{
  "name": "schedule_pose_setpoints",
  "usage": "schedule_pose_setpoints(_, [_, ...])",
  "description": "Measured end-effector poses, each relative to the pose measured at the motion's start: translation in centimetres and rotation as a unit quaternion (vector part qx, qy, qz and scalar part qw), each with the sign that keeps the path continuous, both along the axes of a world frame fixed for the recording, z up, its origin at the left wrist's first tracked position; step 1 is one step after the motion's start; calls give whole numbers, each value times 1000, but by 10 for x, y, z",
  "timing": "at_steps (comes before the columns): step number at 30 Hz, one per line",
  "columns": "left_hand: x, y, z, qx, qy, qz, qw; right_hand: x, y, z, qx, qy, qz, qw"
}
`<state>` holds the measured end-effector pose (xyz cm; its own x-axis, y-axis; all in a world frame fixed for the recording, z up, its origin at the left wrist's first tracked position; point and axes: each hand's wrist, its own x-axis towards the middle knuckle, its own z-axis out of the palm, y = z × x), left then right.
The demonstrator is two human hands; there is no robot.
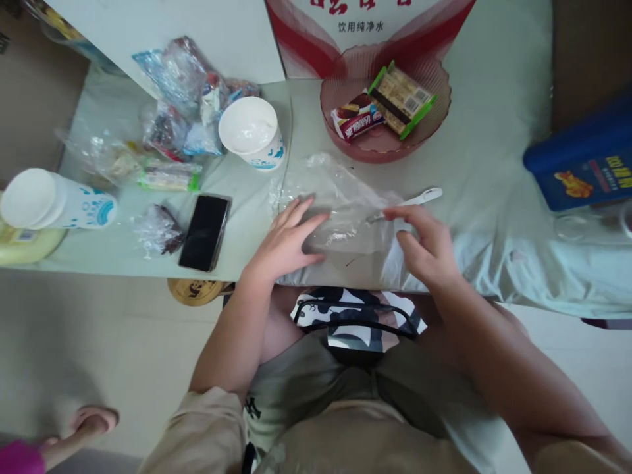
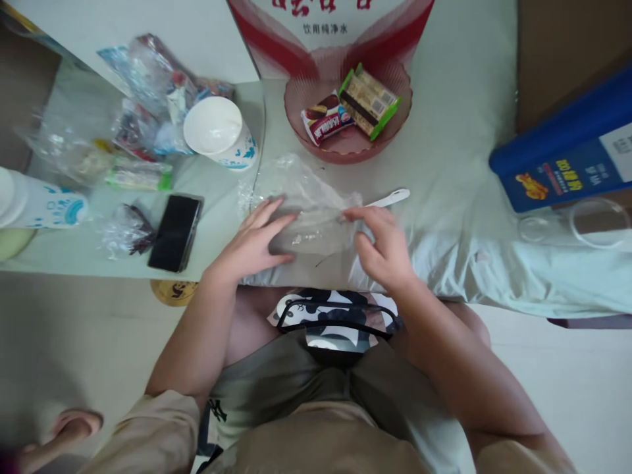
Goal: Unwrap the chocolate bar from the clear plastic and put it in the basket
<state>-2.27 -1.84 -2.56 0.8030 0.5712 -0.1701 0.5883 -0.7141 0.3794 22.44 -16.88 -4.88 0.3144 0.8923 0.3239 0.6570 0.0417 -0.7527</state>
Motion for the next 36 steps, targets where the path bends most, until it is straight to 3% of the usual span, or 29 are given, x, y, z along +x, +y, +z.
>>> schedule_pose_setpoints(4, [-3, 2, -11, 31, -71, -4, 997, 20, -9, -13, -9, 3, -77, 997])
schedule_pose_setpoints(8, [7, -2, -18, 55, -138, -15, 989, 30, -16, -20, 31, -27, -85, 996])
schedule_pose_setpoints(16, [43, -30, -5, 86, -120, -140, 979, 48, -8, -15, 55, -3, -97, 994])
schedule_pose_setpoints(19, [54, -37, -6, 99, -103, -150, 978, 53, 0, -17, -18, 0, -52, 998])
schedule_pose_setpoints(22, [62, -38, -12, 135, -122, -148, 972, 50, 3, -19, -86, -73, -14, 994])
schedule_pose_setpoints(26, [68, -33, -18, 197, -190, -125, 954, 41, -3, -16, -71, -169, -21, 983])
schedule_pose_setpoints(31, [66, -24, -20, 193, -195, -22, 961, 40, -15, -7, -2, -150, 73, 986])
schedule_pose_setpoints(34, [64, -19, -21, 189, -219, -18, 957, 40, -19, -6, -68, -157, 120, 978])
schedule_pose_setpoints(36, [63, -18, -22, 182, -238, -38, 953, 38, -19, -6, -124, -166, 117, 971])
